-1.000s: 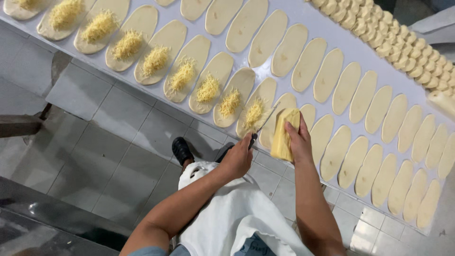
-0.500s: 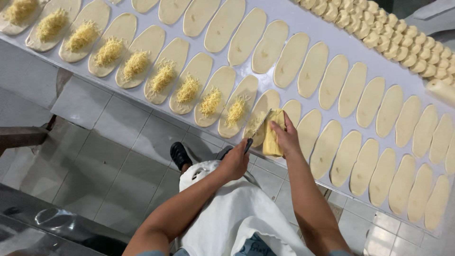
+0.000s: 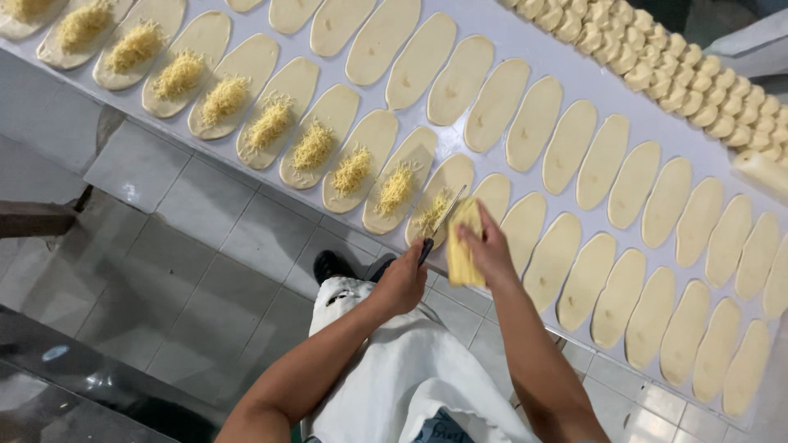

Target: The person grates a block of cheese over flattened dough pieces on a table using a hand grater.

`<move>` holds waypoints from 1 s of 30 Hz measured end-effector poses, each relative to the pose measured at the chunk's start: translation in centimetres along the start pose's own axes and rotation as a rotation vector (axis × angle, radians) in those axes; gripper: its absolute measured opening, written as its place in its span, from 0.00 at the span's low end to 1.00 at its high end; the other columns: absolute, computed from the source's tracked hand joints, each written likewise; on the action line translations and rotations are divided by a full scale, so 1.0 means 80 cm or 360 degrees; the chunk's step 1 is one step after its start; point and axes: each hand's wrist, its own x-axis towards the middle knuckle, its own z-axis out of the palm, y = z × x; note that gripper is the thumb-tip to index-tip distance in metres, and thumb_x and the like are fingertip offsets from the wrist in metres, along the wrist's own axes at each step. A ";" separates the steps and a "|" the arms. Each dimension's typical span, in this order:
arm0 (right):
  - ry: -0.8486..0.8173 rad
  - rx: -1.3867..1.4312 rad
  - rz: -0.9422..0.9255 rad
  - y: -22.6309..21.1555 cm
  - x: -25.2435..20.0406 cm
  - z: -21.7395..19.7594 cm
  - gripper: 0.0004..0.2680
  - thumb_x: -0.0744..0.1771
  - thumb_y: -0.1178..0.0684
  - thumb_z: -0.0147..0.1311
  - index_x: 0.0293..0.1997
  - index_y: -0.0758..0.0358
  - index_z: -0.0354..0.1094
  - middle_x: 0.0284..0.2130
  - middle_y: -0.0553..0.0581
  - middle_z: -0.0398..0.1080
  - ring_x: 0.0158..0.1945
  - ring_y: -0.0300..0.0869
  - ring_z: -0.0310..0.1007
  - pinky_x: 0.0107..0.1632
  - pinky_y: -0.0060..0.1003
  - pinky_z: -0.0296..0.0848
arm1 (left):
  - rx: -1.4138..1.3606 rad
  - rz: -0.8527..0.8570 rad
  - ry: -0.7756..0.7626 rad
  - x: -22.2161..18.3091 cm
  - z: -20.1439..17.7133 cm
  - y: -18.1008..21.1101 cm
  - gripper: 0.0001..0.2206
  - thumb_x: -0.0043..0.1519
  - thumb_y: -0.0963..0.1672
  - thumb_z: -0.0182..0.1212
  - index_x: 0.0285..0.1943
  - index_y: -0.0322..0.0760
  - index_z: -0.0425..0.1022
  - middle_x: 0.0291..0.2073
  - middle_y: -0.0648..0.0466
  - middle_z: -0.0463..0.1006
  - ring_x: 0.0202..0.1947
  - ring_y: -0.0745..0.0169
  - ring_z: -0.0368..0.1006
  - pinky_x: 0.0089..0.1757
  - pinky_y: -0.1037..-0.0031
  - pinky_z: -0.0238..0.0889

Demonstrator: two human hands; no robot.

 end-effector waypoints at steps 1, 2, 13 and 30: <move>-0.0066 -0.0010 -0.0043 0.006 -0.009 0.000 0.28 0.65 0.55 0.60 0.75 0.57 0.51 0.55 0.56 0.72 0.51 0.36 0.74 0.51 0.32 0.74 | -0.0008 0.0014 0.0012 0.005 0.000 0.002 0.23 0.65 0.41 0.52 0.71 0.33 0.54 0.47 0.28 0.76 0.50 0.24 0.71 0.48 0.47 0.63; -0.0124 -0.0013 -0.0073 0.011 -0.023 0.001 0.28 0.65 0.55 0.61 0.75 0.58 0.52 0.56 0.56 0.72 0.53 0.36 0.73 0.53 0.31 0.73 | -0.0013 0.0020 0.0008 0.005 0.001 0.002 0.22 0.66 0.41 0.51 0.70 0.33 0.55 0.47 0.28 0.76 0.50 0.24 0.72 0.48 0.46 0.63; 0.0094 -0.0210 0.0099 -0.012 -0.022 0.006 0.27 0.66 0.55 0.60 0.74 0.56 0.54 0.54 0.55 0.74 0.50 0.36 0.75 0.51 0.31 0.74 | -0.0013 0.0054 -0.0108 0.003 0.001 -0.027 0.26 0.66 0.42 0.51 0.73 0.28 0.51 0.49 0.29 0.74 0.50 0.25 0.70 0.49 0.48 0.63; 0.0458 -0.0471 0.0440 -0.032 -0.001 -0.001 0.27 0.64 0.50 0.61 0.74 0.49 0.57 0.57 0.51 0.70 0.51 0.40 0.75 0.51 0.37 0.76 | -0.0059 0.0059 -0.0343 -0.002 -0.017 -0.025 0.26 0.67 0.42 0.47 0.74 0.29 0.47 0.49 0.29 0.73 0.49 0.25 0.71 0.49 0.46 0.63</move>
